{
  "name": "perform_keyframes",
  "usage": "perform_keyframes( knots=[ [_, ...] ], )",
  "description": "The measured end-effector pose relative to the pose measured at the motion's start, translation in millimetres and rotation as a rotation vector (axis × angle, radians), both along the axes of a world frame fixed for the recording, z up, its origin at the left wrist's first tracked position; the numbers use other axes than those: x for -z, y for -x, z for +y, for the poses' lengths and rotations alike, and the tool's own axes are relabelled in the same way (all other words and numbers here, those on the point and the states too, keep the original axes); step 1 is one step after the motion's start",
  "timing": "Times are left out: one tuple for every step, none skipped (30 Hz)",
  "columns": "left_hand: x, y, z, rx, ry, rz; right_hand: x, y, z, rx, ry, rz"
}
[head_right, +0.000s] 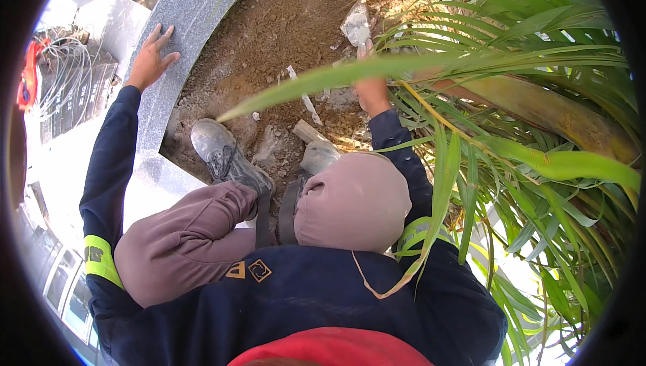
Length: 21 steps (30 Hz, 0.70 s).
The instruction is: The person kneels on the ground and uses a trowel to apply a white sealant along the edge of a curved concrete structure. They smooth the sealant with the trowel and their fingers, working along the perimeter of the structure.
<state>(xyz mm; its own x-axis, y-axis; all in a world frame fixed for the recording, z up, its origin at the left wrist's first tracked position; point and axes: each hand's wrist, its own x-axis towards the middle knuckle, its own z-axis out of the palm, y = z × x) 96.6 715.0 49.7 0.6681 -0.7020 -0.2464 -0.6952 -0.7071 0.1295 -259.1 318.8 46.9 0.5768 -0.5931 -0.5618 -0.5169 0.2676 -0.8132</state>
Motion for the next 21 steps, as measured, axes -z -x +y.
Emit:
perform_keyframes(
  knots=[
    [0,0,-1,0.000,-0.002,0.001,-2,1,4,-0.045,-0.094,-0.011],
    [-1,1,-5,0.002,-0.006,0.004,-4,7,11,-0.087,-0.190,-0.020],
    [-2,1,-4,-0.001,-0.011,0.005,-7,11,18,-0.135,-0.287,-0.031],
    [-2,0,-1,-0.003,-0.009,0.006,-12,16,26,-0.183,-0.382,-0.041],
    [-3,0,1,-0.005,-0.006,0.006,-28,18,31,-0.341,-0.348,0.058],
    [-3,-1,3,-0.007,-0.003,0.007,-21,23,29,-0.545,-0.156,-0.047],
    [-2,-2,4,-0.004,-0.006,-0.003,-9,32,23,-0.742,0.039,-0.154],
    [-5,1,5,-0.009,-0.014,-0.015,-7,26,18,-0.752,0.060,-0.179],
    [-4,3,4,-0.004,-0.011,-0.020,-7,24,10,-0.755,0.093,-0.196],
    [-6,3,6,-0.004,-0.005,-0.008,-6,19,2,-0.761,0.124,-0.219],
    [-7,2,11,-0.007,-0.004,0.007,-26,-1,1,-0.562,-0.056,-0.129],
    [-8,0,11,-0.005,0.008,0.018,-37,-17,-1,-0.356,-0.221,-0.039],
    [-6,-1,7,-0.002,0.005,0.019,-31,-25,-2,-0.276,-0.175,-0.063],
    [-4,0,3,0.001,0.000,0.020,-17,-30,-2,-0.195,-0.130,-0.086],
    [-4,1,2,-0.001,-0.005,0.018,-7,-34,0,-0.121,-0.086,-0.114],
    [-3,1,0,0.003,-0.003,0.014,-5,-17,8,-0.239,-0.136,-0.072],
    [-2,3,1,0.002,-0.006,0.011,-5,-4,19,-0.369,-0.185,-0.035],
    [-2,4,2,0.000,-0.011,0.009,-6,8,31,-0.504,-0.227,-0.007],
    [-5,4,9,-0.009,-0.021,-0.006,-23,10,39,-0.741,-0.166,0.050],
    [-5,6,9,-0.006,-0.021,-0.013,-20,15,39,-0.819,-0.062,-0.025],
    [-5,8,9,-0.004,-0.021,-0.020,-17,17,39,-0.886,0.052,-0.103]
  ],
)
